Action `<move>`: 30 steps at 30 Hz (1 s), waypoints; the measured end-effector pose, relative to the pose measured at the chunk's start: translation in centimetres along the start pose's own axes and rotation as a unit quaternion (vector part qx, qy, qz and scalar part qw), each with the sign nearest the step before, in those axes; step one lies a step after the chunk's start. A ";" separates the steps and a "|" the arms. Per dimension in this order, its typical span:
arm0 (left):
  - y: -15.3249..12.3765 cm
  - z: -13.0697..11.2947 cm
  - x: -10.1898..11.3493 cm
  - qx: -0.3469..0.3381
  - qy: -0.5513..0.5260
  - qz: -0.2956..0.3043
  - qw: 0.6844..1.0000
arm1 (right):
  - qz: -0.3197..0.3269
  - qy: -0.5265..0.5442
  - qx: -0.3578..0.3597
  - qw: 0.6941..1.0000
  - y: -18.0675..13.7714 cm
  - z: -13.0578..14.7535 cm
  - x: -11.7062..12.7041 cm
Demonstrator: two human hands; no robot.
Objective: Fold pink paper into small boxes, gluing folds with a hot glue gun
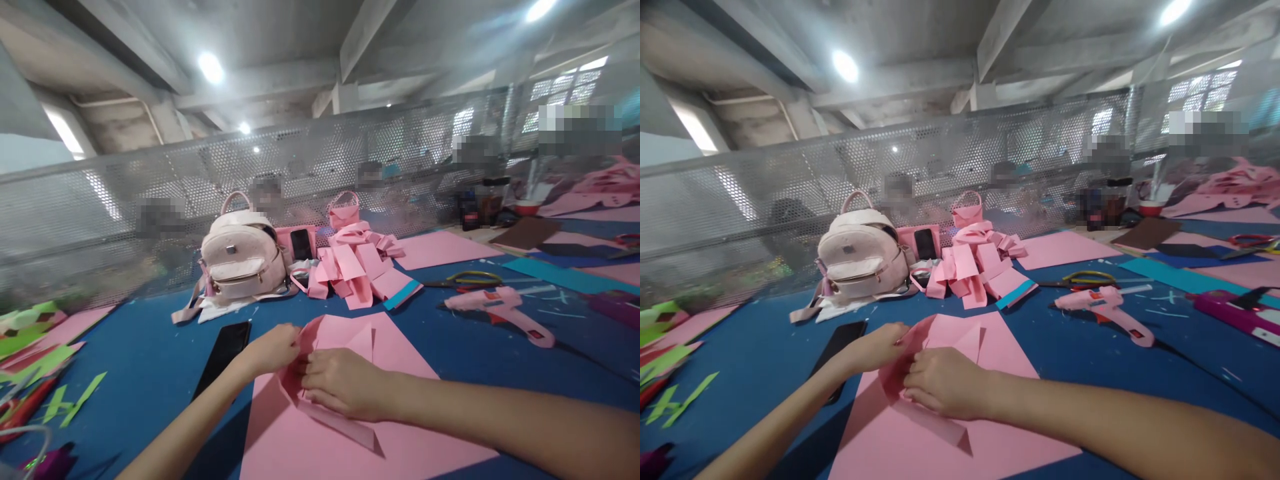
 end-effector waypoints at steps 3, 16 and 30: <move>0.0 0.2 -0.1 0.005 -0.001 -0.006 1.000 | 0.020 0.043 0.029 0.998 -0.3 0.9 0.3; 0.2 0.5 -0.6 -0.014 -0.027 -0.005 1.000 | -0.039 -0.013 -0.139 0.989 0.3 -2.7 0.4; -0.1 1.0 -0.4 0.002 -0.055 -0.035 0.998 | -0.071 -0.196 -0.103 0.973 0.5 -2.5 -0.6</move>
Point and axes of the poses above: each hand's wrist, its own y-axis towards the middle knuckle, its own x-axis out of the back of the hand, z = x × y, the point moved 8 cm from there along y, towards the middle knuckle, and after that the axes turned 8 degrees about -x, right-handed, at the moved point
